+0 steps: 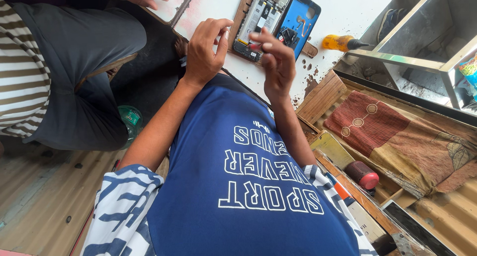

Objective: The person uses a screwdriver to remove screws from a disassembled smartphone, detaches the motherboard, and places it into the phone's back housing. The person then reattaches the motherboard and secures it with screws.

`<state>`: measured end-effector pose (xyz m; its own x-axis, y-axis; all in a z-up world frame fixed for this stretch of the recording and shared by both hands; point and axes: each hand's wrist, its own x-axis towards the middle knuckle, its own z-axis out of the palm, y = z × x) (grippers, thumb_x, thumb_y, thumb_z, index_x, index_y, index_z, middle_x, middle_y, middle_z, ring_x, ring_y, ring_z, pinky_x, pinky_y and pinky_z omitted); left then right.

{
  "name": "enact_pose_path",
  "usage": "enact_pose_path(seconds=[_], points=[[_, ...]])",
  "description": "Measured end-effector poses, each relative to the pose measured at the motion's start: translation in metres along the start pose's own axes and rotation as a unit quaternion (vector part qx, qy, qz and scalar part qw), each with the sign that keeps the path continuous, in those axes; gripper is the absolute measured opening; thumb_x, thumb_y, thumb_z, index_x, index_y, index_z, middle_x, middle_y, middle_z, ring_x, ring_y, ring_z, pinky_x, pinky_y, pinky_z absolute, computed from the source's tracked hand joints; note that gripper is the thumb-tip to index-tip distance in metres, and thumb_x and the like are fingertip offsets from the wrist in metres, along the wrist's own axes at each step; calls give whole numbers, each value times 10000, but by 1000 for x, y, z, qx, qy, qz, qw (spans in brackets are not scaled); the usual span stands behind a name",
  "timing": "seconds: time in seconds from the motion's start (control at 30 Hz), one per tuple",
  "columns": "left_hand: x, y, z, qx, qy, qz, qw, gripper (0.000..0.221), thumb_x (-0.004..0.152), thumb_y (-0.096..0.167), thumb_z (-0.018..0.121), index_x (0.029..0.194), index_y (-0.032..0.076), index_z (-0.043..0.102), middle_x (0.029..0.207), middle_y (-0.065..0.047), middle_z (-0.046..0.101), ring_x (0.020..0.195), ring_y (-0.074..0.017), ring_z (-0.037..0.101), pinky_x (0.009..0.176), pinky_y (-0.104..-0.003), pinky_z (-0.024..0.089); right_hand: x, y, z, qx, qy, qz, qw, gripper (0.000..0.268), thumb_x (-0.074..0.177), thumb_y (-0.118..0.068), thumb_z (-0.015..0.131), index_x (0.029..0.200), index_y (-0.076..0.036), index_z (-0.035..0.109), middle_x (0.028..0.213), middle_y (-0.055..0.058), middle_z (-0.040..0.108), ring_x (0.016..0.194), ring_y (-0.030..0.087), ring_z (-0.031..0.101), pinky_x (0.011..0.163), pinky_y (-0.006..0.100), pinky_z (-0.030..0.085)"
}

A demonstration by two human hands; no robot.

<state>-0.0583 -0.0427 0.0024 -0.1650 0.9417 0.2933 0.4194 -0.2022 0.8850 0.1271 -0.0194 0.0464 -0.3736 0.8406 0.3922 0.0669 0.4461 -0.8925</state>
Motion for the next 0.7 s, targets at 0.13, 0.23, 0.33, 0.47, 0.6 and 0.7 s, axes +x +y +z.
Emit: enact_pose_path(seconds=[0.13,0.23,0.33,0.47,0.6,0.7], points=[[2,0,-1,4,-3,4,1000,223,1037,4,575,1239,73,639,981,-59,647,883,-196,621,715,-310,549,-2,10,-2,21,54,2,998,211,1017,-99,693,1119,-105,508,1183,91,578,1060,183,625,995,321,539],[2,4,-3,-5,-14,8,1000,236,1021,19,600,1246,78,643,999,-59,641,896,-204,619,730,-320,538,-4,13,-6,42,25,30,998,169,1029,-109,636,1126,-83,500,1219,134,644,1084,189,669,1058,381,535],[7,10,-10,-1,-53,43,998,268,955,84,696,1218,88,647,1050,-62,592,958,-220,603,790,-338,521,-4,13,-6,92,43,6,995,312,1005,-101,744,1164,-89,477,1285,82,514,1190,147,584,993,362,626],[9,16,-16,71,-121,94,986,387,819,161,865,1130,90,646,1145,-76,512,1030,-256,535,905,-397,492,-7,7,-5,17,21,30,999,194,1022,-39,623,1158,-61,485,1258,122,598,1184,204,616,1112,415,448],[13,17,-13,115,-143,83,979,384,796,138,916,1076,102,656,1158,-57,503,1068,-247,532,931,-402,494,-3,9,-5,57,102,13,993,272,1027,-37,752,1157,-99,522,1174,52,521,1058,152,592,891,311,591],[15,15,-9,129,-146,95,976,384,777,138,901,1080,88,670,1135,-63,496,1075,-252,540,927,-393,497,-3,11,-5,67,68,16,995,128,1066,-142,566,1149,-83,490,1175,144,659,1119,239,672,965,379,606]])
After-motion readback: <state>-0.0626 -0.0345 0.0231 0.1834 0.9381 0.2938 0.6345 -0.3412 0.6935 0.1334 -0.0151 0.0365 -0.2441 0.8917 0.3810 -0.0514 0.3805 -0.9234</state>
